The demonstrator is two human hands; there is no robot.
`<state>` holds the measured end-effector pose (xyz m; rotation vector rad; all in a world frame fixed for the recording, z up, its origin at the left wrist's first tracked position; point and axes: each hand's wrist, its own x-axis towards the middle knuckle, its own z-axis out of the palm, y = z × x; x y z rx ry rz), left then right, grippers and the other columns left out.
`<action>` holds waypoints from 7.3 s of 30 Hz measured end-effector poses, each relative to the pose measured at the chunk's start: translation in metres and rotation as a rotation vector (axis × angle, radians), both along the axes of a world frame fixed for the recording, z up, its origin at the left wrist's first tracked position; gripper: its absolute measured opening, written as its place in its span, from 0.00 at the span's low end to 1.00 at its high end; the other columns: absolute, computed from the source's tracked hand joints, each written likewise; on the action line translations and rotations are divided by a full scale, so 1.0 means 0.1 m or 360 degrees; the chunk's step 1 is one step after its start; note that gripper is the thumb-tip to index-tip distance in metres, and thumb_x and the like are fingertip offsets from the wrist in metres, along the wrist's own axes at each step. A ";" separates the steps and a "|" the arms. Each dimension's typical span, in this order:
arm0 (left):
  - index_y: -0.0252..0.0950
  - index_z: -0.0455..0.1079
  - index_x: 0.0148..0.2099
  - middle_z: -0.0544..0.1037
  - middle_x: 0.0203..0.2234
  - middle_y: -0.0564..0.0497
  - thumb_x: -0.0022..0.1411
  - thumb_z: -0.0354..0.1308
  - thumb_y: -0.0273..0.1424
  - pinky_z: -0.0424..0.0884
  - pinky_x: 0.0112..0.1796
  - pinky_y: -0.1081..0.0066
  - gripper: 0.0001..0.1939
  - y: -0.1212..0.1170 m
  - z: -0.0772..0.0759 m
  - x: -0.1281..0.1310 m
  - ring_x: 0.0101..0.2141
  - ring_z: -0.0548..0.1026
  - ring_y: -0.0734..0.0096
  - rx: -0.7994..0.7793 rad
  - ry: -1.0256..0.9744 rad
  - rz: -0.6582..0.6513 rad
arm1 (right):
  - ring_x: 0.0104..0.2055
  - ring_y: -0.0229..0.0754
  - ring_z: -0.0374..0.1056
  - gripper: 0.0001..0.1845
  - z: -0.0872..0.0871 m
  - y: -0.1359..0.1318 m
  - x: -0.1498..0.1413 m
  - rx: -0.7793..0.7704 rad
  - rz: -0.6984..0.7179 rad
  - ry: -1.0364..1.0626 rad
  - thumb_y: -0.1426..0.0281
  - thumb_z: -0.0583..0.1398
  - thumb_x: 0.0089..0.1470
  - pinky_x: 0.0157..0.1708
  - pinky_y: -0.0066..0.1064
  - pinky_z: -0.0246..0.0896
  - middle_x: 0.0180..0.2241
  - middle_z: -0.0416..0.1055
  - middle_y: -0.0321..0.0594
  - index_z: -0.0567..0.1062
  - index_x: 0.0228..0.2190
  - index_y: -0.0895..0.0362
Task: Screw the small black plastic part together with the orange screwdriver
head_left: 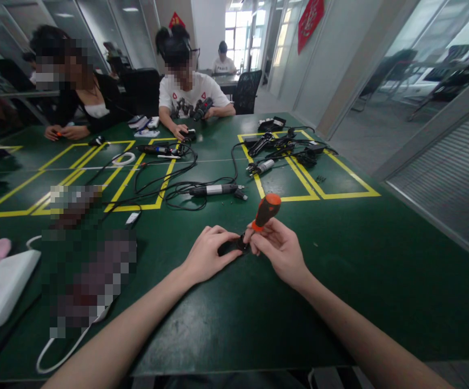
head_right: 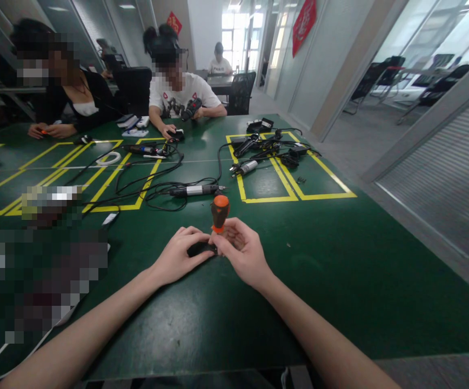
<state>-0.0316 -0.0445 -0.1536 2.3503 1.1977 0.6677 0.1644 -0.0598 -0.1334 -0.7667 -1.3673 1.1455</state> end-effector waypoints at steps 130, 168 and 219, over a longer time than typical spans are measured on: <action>0.39 0.51 0.76 0.67 0.67 0.41 0.66 0.53 0.31 0.56 0.61 0.53 0.38 -0.36 0.20 0.08 0.64 0.64 0.51 0.0406 -0.0150 0.0167 | 0.30 0.40 0.71 0.08 0.21 -0.27 0.04 0.1379 -0.0561 -0.0618 0.66 0.61 0.67 0.29 0.33 0.69 0.32 0.76 0.39 0.80 0.42 0.54; 0.39 0.76 0.55 0.82 0.45 0.47 0.71 0.59 0.39 0.62 0.51 0.58 0.15 -0.10 0.03 0.10 0.48 0.75 0.58 -0.0141 -0.0077 -0.0058 | 0.28 0.40 0.72 0.06 0.15 -0.07 0.16 0.0997 -0.0531 -0.0580 0.72 0.59 0.63 0.29 0.32 0.69 0.28 0.76 0.37 0.77 0.35 0.54; 0.38 0.75 0.47 0.83 0.42 0.49 0.71 0.56 0.34 0.61 0.49 0.58 0.09 -0.16 0.07 0.20 0.45 0.75 0.61 -0.0145 -0.0082 -0.0026 | 0.23 0.35 0.64 0.09 0.12 -0.03 0.22 0.0626 -0.0266 -0.0491 0.66 0.55 0.70 0.23 0.28 0.62 0.25 0.65 0.31 0.73 0.37 0.55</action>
